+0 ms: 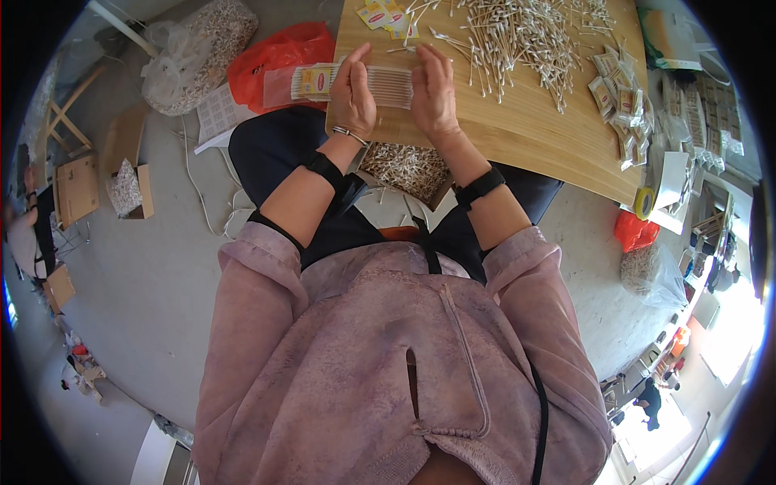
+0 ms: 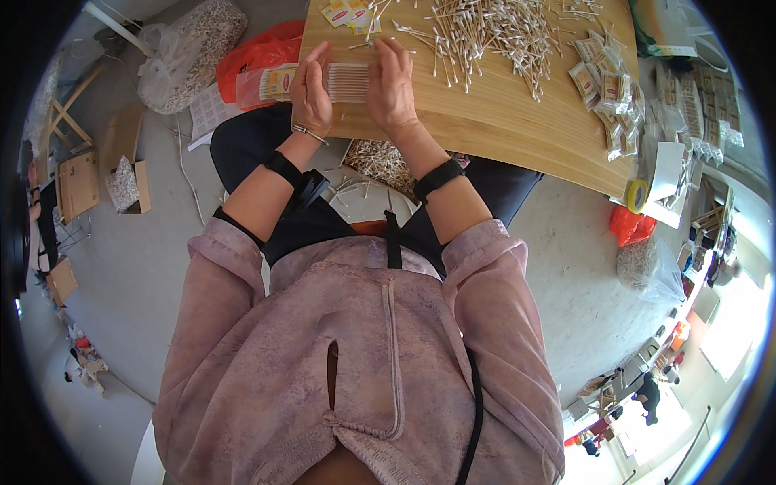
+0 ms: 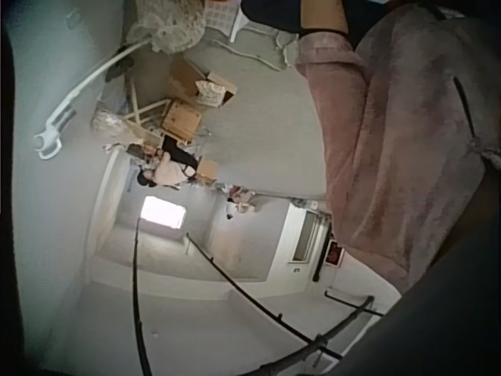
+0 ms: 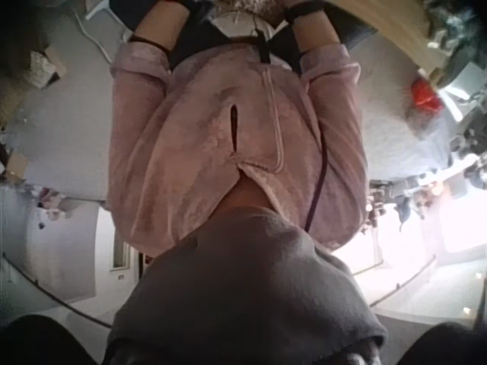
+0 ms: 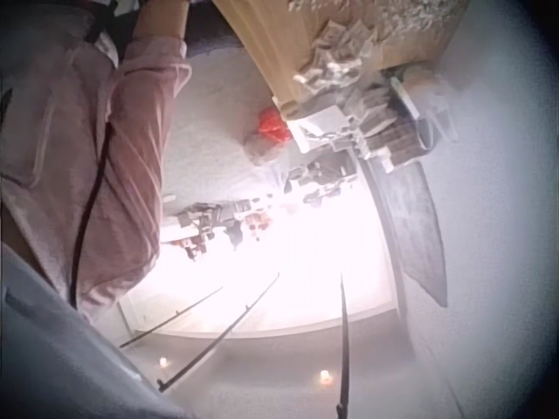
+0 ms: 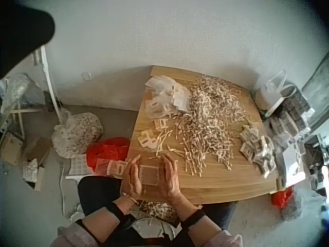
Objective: Packing cotton swabs into plastic sleeves and sealing them with stickers.
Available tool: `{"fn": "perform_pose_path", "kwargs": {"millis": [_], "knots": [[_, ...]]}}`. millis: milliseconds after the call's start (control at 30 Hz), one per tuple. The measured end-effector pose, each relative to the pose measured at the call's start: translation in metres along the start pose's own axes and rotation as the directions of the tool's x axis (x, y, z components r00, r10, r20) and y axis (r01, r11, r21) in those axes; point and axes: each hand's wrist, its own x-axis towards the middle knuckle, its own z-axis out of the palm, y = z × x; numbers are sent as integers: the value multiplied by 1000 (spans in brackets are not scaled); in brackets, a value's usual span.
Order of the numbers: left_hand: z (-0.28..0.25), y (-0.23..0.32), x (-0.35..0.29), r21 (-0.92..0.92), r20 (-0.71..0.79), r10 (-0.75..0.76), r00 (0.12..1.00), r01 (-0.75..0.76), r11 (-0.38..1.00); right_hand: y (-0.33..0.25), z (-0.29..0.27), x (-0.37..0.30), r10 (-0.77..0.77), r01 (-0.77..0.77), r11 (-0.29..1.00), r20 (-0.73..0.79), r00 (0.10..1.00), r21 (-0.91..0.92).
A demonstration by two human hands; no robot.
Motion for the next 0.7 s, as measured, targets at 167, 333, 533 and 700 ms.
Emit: {"fn": "perform_pose_path", "kwargs": {"millis": [167, 333, 533, 700], "knots": [[1, -2, -2, -68, -32, 15, 999, -17, 998, -7, 14, -13, 259, -224, 901, -47, 965, 373], [1, 1, -2, -42, -18, 13, 1000, -14, 999, -15, 18, -10, 156, -131, 921, -39, 987, 368], [5, 2, 0, -113, -16, -35, 999, 33, 993, -9, 18, -11, 113, -80, 929, -71, 991, 363], [1, 3, 0, -203, -39, -149, 988, 138, 969, -14, -9, -18, -96, 127, 980, 195, 976, -154]]}}
